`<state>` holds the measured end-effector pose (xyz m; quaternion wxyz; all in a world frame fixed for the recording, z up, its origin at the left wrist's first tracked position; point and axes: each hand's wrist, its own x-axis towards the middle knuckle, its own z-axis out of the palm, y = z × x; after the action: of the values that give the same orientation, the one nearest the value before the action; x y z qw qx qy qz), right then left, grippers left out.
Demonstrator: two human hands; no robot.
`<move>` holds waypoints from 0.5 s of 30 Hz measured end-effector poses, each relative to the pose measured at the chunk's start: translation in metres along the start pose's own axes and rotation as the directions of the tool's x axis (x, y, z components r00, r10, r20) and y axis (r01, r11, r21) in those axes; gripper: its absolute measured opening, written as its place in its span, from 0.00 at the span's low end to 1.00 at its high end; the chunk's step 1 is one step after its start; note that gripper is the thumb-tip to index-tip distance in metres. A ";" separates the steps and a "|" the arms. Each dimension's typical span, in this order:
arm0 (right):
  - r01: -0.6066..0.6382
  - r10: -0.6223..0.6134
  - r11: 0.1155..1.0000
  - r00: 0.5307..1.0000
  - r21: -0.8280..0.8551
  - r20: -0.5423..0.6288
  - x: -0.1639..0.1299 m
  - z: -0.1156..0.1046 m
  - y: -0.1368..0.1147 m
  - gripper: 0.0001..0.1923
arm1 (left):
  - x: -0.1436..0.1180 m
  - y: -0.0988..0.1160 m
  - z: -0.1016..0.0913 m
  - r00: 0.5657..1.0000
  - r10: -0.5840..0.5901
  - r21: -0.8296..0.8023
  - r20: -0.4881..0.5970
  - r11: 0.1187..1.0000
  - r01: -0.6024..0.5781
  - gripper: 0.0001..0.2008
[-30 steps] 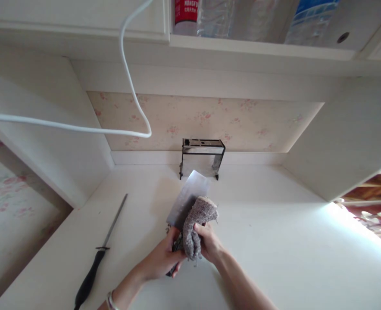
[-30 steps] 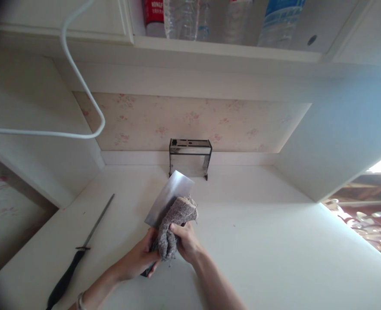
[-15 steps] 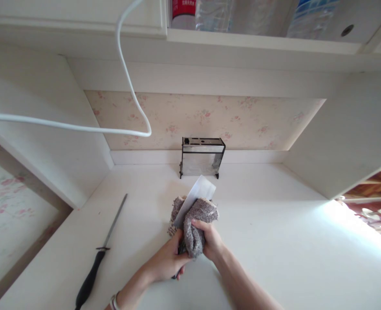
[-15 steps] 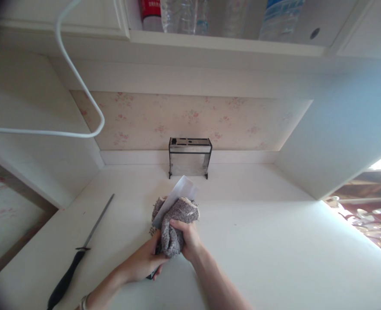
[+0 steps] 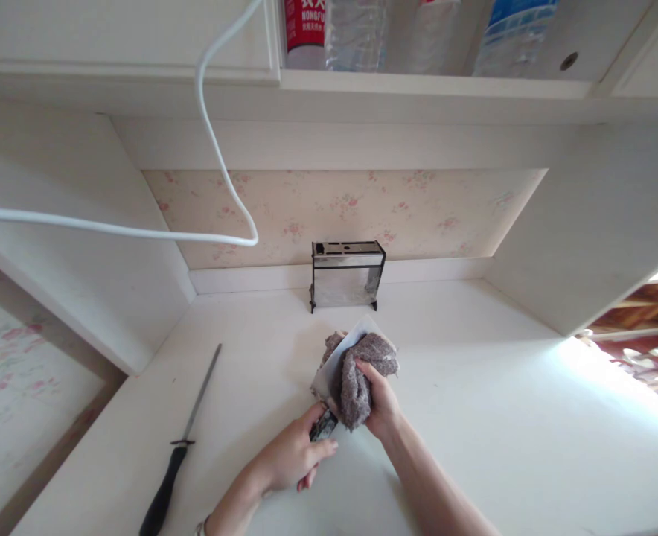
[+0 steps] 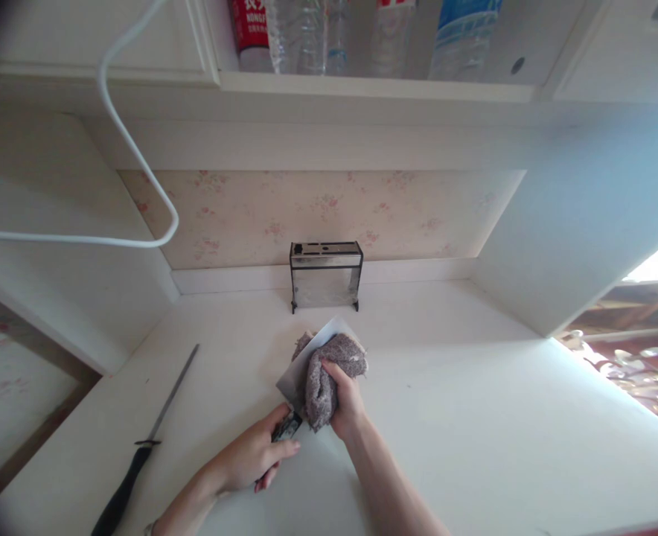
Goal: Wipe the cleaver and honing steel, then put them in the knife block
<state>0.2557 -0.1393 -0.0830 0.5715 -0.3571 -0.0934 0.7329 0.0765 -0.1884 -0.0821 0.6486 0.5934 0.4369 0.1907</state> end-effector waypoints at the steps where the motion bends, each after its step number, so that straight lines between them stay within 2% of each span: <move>1: 0.013 -0.013 1.000 1.000 0.018 -0.016 0.001 -0.001 -0.004 0.14 | -0.001 0.001 0.000 1.000 -0.002 0.004 0.004 1.000 0.002 0.24; 7: 0.105 -0.098 0.984 0.993 0.143 -0.059 0.006 -0.012 -0.031 0.08 | -0.002 0.004 0.001 0.999 -0.008 0.029 0.034 1.000 0.007 0.16; 12: 0.161 -0.164 0.973 0.986 0.166 0.001 0.012 -0.024 -0.044 0.09 | -0.002 0.006 0.002 0.999 -0.028 0.053 0.036 0.998 0.026 0.18; 15: 0.215 -0.215 0.962 0.976 0.167 -0.018 0.014 -0.029 -0.049 0.09 | -0.003 0.005 0.000 0.999 -0.023 0.062 0.028 0.998 0.021 0.19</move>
<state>0.3101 -0.1183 -0.0830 0.6758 -0.2955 -0.0697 0.6717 0.0765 -0.1896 -0.0765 0.6381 0.6111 0.4397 0.1614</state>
